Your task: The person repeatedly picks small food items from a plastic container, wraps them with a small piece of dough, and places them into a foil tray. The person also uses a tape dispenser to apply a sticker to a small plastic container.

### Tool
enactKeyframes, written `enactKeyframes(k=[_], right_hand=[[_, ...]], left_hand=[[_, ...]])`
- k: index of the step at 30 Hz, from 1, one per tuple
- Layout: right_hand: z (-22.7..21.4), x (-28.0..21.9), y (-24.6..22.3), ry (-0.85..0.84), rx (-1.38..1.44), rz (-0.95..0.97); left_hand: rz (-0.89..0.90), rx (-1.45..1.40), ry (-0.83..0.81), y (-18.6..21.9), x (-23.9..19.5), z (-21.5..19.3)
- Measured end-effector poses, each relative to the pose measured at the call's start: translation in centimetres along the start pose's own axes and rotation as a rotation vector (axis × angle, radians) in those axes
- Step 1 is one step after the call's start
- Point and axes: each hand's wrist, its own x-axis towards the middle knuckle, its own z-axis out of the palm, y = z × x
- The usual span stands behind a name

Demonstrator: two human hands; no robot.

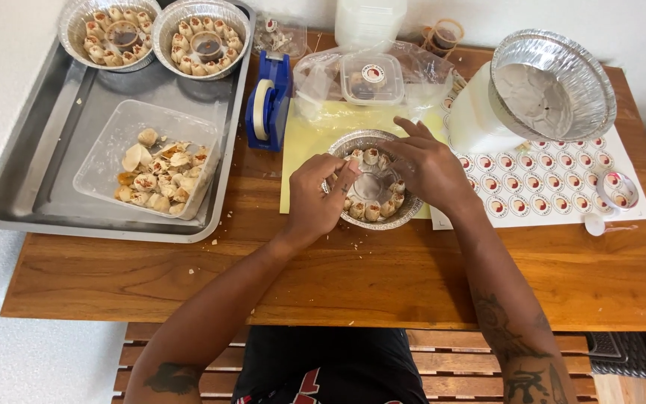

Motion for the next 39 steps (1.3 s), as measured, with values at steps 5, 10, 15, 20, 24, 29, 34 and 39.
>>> enactKeyframes(k=[5,10,15,20,24,29,34,39], right_hand=[[1.6,-0.5,2.0,-0.103,-0.038,0.087],[2.8,-0.9,3.0,-0.135,-0.068,0.134],[3.6,-1.3,4.1,-0.091,-0.147,0.088],[3.7,-1.3,4.5,-0.004,-0.13,0.061],[2.8,-1.5,4.4,0.103,-0.037,0.081],[2.2,-3.2,3.7,0.403,0.042,0.04],[1.0,-3.4,1.6,0.407,0.094,0.006],[0.9,-2.1,-0.7,0.478,0.161,-0.183]], left_hand=[[0.025,-0.008,-0.015,-0.6,-0.1,0.0],[0.026,-0.017,-0.018,-0.8,-0.2,0.1],[0.021,-0.012,-0.032,-0.5,-0.2,0.1],[0.024,-0.012,-0.045,-0.3,-0.2,0.0],[0.061,0.038,0.023,-0.6,0.0,0.4],[0.049,0.01,0.02,0.3,0.5,-0.1],[0.063,0.054,0.02,0.0,0.3,0.0],[0.097,0.175,0.14,-1.5,0.0,0.0]])
